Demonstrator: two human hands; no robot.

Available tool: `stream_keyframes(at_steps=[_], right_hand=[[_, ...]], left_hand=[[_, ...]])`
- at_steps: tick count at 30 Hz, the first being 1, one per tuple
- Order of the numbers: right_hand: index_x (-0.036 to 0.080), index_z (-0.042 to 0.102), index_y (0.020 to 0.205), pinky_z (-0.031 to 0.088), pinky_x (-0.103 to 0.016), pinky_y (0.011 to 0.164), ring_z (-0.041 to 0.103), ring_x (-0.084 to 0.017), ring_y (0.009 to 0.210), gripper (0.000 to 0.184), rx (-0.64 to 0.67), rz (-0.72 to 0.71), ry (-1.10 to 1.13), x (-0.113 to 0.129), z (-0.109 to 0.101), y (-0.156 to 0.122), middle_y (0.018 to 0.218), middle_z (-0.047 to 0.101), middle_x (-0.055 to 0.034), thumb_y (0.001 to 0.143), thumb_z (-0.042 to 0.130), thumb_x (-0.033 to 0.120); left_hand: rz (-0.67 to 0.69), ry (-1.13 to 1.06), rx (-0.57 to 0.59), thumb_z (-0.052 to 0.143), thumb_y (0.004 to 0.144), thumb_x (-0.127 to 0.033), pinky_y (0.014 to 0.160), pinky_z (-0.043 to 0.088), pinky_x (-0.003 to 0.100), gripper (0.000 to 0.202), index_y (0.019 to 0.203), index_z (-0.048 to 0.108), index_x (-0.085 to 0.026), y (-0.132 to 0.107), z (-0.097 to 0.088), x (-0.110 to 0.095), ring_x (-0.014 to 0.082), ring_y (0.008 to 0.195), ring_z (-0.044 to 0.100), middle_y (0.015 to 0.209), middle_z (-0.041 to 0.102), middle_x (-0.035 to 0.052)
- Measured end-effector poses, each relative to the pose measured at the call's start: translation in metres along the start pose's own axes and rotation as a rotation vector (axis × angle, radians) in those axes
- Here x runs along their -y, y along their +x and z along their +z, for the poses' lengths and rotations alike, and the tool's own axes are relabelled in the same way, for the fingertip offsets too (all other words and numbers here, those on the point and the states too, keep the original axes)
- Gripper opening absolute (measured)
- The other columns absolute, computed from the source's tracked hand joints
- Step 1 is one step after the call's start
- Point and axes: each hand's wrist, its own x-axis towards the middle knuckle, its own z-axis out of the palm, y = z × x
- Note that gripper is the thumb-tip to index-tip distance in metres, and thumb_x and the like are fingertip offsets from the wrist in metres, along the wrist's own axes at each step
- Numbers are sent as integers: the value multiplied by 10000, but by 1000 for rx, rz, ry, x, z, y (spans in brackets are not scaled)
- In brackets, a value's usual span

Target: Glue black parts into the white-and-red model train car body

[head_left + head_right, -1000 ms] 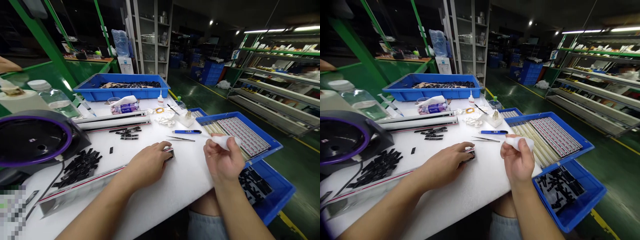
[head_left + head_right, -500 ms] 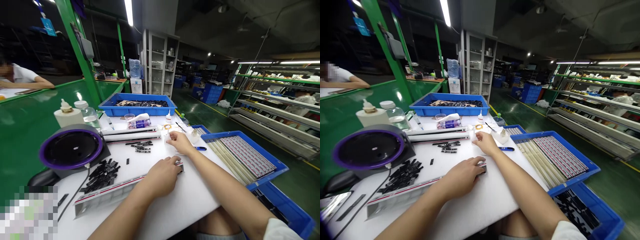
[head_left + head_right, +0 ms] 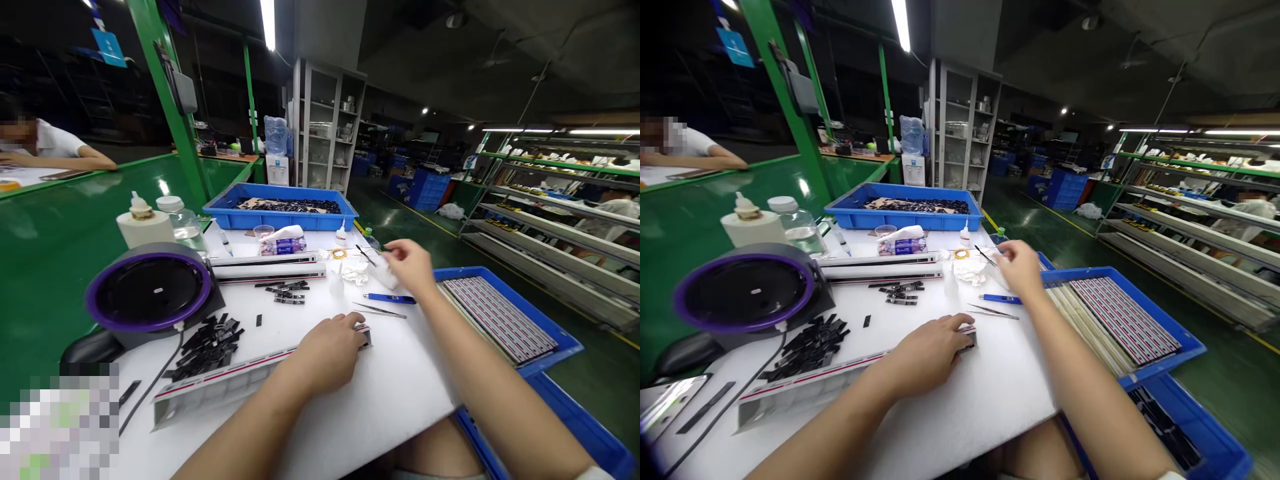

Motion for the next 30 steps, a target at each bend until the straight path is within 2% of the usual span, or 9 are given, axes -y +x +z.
stream_keyframes(at_steps=[3,6,8,11,14,18,21,24,30], right_hand=[[156,686,905,406,-299,576,568,-198,611,246,-87,202,-68,-24,-22,21,667,619,-31,762,669,355],[166,693,701,365,-286,546,554,-186,553,163,10,214,-69,-39,-22,30,573,605,-14,629,769,291],[178,681,631,356,-282,556,549,-174,552,127,6,198,-58,-42,-17,29,565,610,-11,653,741,287],[177,678,641,349,-282,562,529,-163,545,167,-79,181,-26,-42,-11,24,557,602,-6,715,672,327],[166,657,615,348,-280,547,508,-156,523,198,-146,166,34,-40,-9,18,529,572,2,660,708,352],[151,620,785,370,-277,538,463,-140,532,317,-428,200,152,-31,-20,6,586,521,11,782,581,466],[181,535,781,339,-235,451,358,-96,460,305,-604,297,588,-12,-35,-17,540,399,74,741,660,456],[182,492,700,291,-177,408,312,-61,454,356,-515,396,991,14,-44,-58,531,342,99,630,807,332],[162,522,671,299,-170,412,339,-55,460,326,-380,498,1083,45,-23,-142,544,381,81,679,820,295]], left_hand=[[0,-11,17,460,798,-168,878,500,388,277,983,661,-219,1,-2,0,256,1080,590,1382,495,58],[0,-24,8,448,801,-168,890,495,398,277,976,656,-220,1,-2,0,258,1088,587,1387,492,56],[3,-28,2,445,804,-169,894,492,397,280,984,652,-222,1,-2,1,256,1088,587,1383,496,56],[7,-26,-2,441,806,-170,892,491,394,284,990,649,-226,0,-1,2,252,1085,586,1374,504,52],[4,-24,-8,445,803,-166,895,488,383,289,999,648,-231,1,-1,2,246,1089,582,1372,507,43],[7,-23,-12,448,803,-164,895,489,382,298,1007,653,-234,1,1,2,246,1092,581,1375,505,43],[10,-27,-8,446,803,-157,890,492,376,297,993,662,-230,2,2,2,245,1091,585,1379,503,43],[4,-26,-6,449,799,-151,883,494,367,295,980,667,-232,2,2,2,242,1089,587,1387,498,33],[-5,-21,-10,452,807,-166,885,484,359,290,995,659,-242,1,3,1,238,1095,577,1393,494,24]])
